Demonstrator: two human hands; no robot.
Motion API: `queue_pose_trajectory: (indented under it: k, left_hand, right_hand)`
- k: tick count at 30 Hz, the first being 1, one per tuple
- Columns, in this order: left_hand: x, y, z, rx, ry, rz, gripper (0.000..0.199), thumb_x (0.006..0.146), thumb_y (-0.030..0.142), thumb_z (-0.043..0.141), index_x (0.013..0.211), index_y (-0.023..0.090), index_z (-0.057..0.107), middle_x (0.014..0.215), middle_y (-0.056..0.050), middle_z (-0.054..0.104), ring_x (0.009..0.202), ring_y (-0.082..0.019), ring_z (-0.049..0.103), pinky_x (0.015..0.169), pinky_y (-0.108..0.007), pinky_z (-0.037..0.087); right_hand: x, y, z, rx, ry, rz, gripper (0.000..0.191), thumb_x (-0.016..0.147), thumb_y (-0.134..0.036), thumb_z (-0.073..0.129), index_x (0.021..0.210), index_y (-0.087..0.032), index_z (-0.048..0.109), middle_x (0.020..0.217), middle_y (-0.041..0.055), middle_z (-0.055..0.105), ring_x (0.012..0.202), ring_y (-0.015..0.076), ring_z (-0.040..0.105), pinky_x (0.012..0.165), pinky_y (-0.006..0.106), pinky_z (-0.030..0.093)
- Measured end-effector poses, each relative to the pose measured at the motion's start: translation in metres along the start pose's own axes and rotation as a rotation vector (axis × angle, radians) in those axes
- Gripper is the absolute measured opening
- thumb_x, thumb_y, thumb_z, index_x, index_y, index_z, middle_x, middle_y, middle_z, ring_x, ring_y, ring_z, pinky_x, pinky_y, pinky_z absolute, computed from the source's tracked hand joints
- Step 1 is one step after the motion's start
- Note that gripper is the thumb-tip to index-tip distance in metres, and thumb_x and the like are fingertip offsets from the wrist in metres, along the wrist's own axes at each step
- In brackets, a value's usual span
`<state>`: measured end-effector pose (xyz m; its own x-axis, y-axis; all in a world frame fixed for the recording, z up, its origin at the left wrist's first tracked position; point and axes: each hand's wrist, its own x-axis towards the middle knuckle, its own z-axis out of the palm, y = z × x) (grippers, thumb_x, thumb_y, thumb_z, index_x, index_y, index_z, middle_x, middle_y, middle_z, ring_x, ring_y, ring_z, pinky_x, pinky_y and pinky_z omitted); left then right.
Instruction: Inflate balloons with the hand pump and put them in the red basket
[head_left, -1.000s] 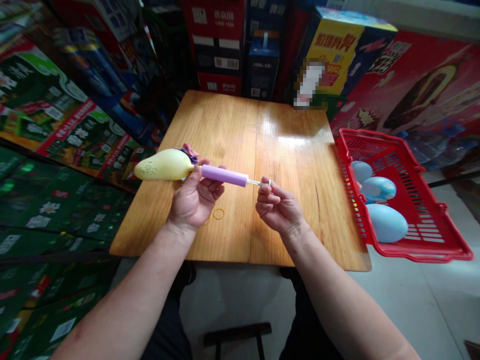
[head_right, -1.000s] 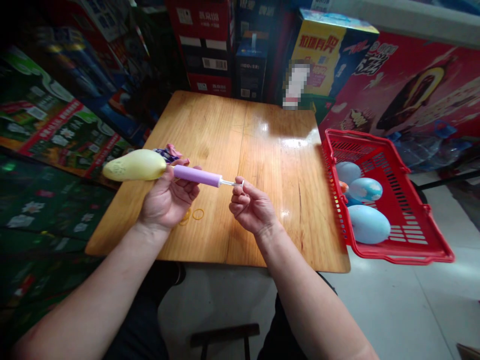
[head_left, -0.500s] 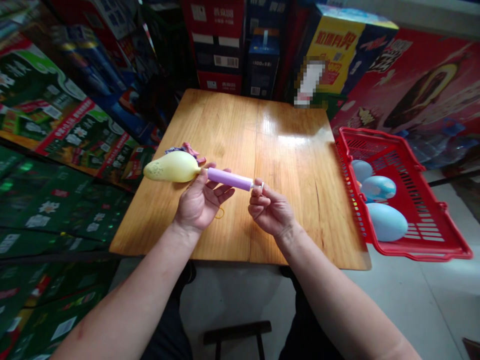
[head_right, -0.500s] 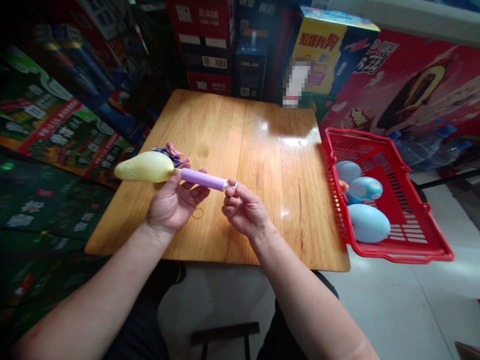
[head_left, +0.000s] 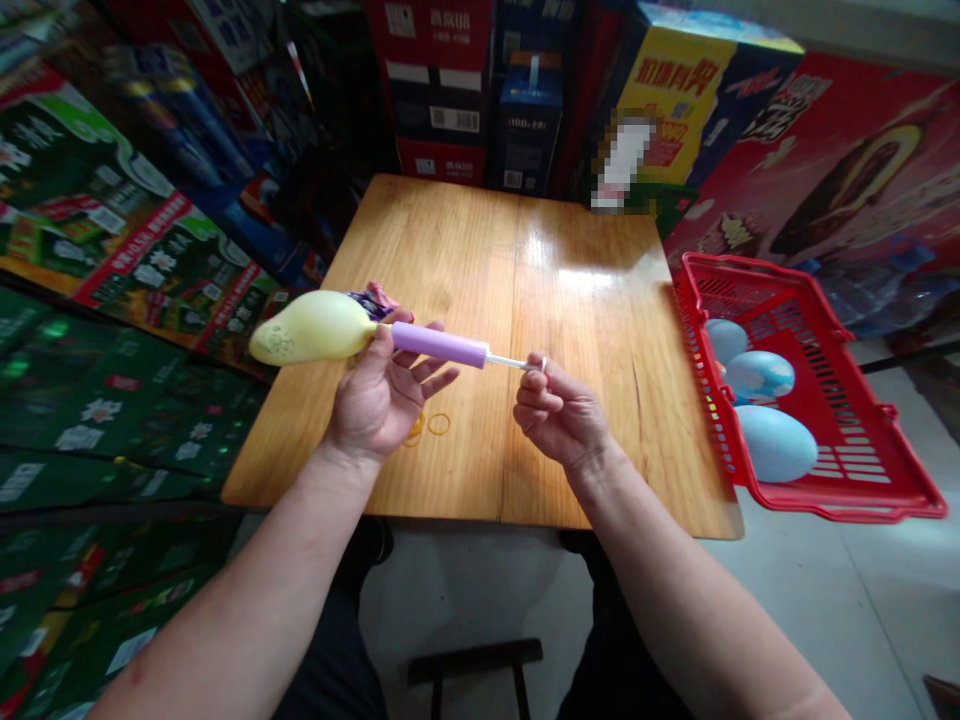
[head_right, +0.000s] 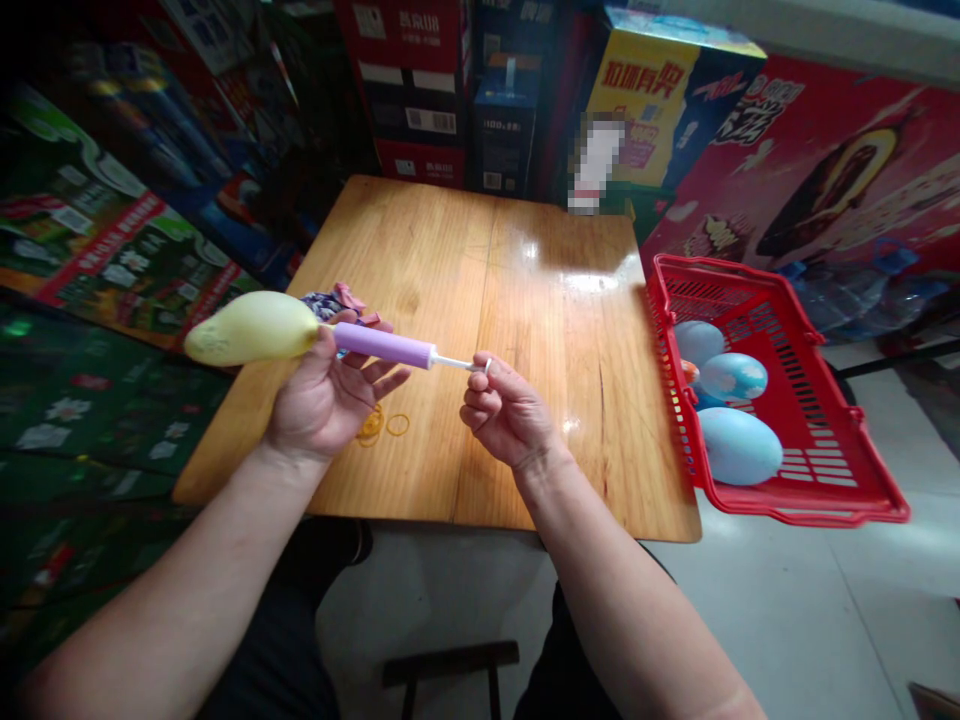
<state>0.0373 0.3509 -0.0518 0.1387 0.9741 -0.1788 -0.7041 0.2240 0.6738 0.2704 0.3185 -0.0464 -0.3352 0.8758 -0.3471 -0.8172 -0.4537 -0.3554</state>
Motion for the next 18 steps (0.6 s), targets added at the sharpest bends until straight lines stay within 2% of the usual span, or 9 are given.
queue_pose_trajectory:
  k: [3, 10, 14, 18]
  left_hand:
    - [-0.004, -0.011, 0.004, 0.019, -0.047, -0.07, 0.037, 0.095, 0.044, 0.075, 0.127, 0.027, 0.068, 0.124, -0.011, 0.078, 0.11, -0.028, 0.076, 0.095, -0.046, 0.063]
    - [-0.001, -0.023, 0.003, 0.017, 0.025, -0.08, 0.038, 0.097, 0.046, 0.072, 0.128, 0.026, 0.068, 0.115, -0.011, 0.08, 0.1, -0.023, 0.078, 0.087, -0.035, 0.063]
    - [0.003, -0.013, -0.001, 0.02, 0.023, -0.064, 0.036, 0.097, 0.044, 0.072, 0.126, 0.024, 0.069, 0.112, -0.011, 0.081, 0.094, -0.022, 0.078, 0.081, -0.032, 0.063]
    - [0.007, 0.004, -0.005, 0.015, 0.053, 0.042, 0.03, 0.097, 0.044, 0.073, 0.119, 0.024, 0.071, 0.113, -0.009, 0.08, 0.101, -0.023, 0.078, 0.077, -0.028, 0.064]
  right_hand:
    - [0.004, 0.012, -0.001, 0.035, -0.01, 0.046, 0.006, 0.1, -0.015, 0.063, 0.097, -0.019, 0.066, 0.069, -0.0065, 0.065, 0.045, 0.0027, 0.041, 0.048, 0.013, 0.04]
    - [0.009, 0.019, -0.001, 0.026, -0.013, 0.039, 0.003, 0.099, -0.016, 0.065, 0.098, -0.019, 0.066, 0.07, -0.0056, 0.066, 0.046, 0.0032, 0.042, 0.048, 0.014, 0.039]
    - [0.006, 0.01, 0.0, 0.025, -0.001, 0.058, 0.008, 0.101, -0.015, 0.06, 0.097, -0.018, 0.067, 0.069, -0.005, 0.065, 0.046, 0.0033, 0.043, 0.048, 0.014, 0.039]
    - [0.001, -0.005, 0.0, 0.021, -0.02, 0.014, 0.011, 0.101, -0.014, 0.059, 0.096, -0.019, 0.067, 0.068, -0.0062, 0.064, 0.045, 0.0031, 0.04, 0.047, 0.013, 0.038]
